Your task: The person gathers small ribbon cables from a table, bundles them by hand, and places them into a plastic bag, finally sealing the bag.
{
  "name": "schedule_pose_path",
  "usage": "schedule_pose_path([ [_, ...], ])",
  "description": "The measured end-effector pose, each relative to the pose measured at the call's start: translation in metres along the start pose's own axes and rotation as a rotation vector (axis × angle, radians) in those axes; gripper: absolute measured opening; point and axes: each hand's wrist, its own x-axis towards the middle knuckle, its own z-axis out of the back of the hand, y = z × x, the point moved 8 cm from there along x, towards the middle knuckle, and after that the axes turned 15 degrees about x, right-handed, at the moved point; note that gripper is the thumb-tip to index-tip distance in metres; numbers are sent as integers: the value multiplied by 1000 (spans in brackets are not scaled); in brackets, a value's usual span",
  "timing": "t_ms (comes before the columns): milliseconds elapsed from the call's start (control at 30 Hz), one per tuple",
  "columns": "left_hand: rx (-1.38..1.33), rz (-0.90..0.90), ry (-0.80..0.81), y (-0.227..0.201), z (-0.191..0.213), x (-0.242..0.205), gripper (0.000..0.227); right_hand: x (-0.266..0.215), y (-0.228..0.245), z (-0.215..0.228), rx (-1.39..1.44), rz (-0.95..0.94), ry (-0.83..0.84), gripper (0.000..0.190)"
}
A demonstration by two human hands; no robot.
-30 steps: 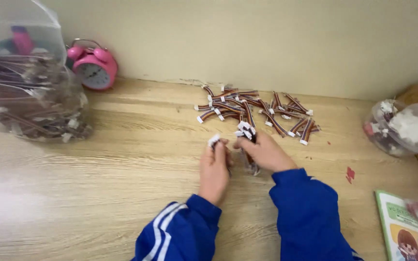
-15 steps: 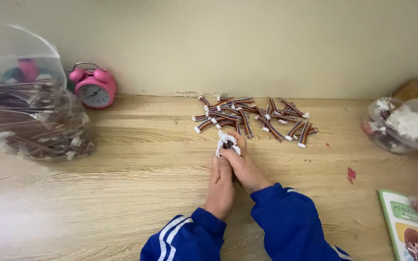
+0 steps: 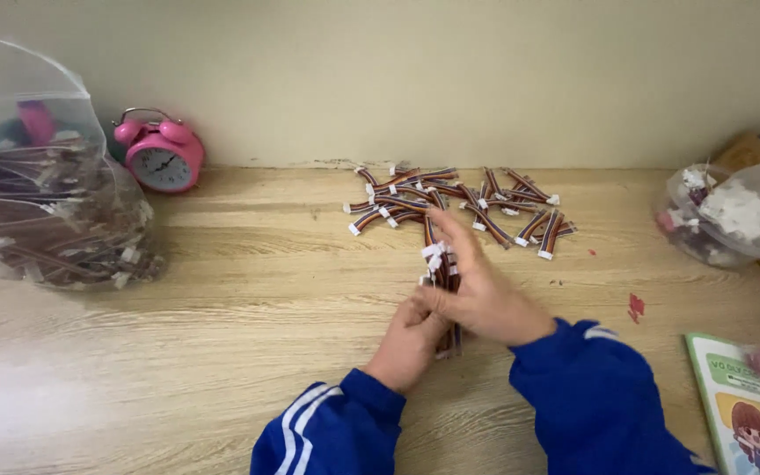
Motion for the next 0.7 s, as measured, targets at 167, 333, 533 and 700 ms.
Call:
schedule_pose_path([
  [167,-325,309,22,-21,-14,-14,22,24,23,0,-296,326,140,37],
  [333,-454,280,131,-25,-21,-15,24,25,6,-9,-241,279,90,16],
  [533,-259,366,-164,39,13,-21,29,12,-24,-25,-489,585,-84,20],
  [700,-315,455,-212,19,3,-24,26,11,-30,-27,-398,401,13,23],
])
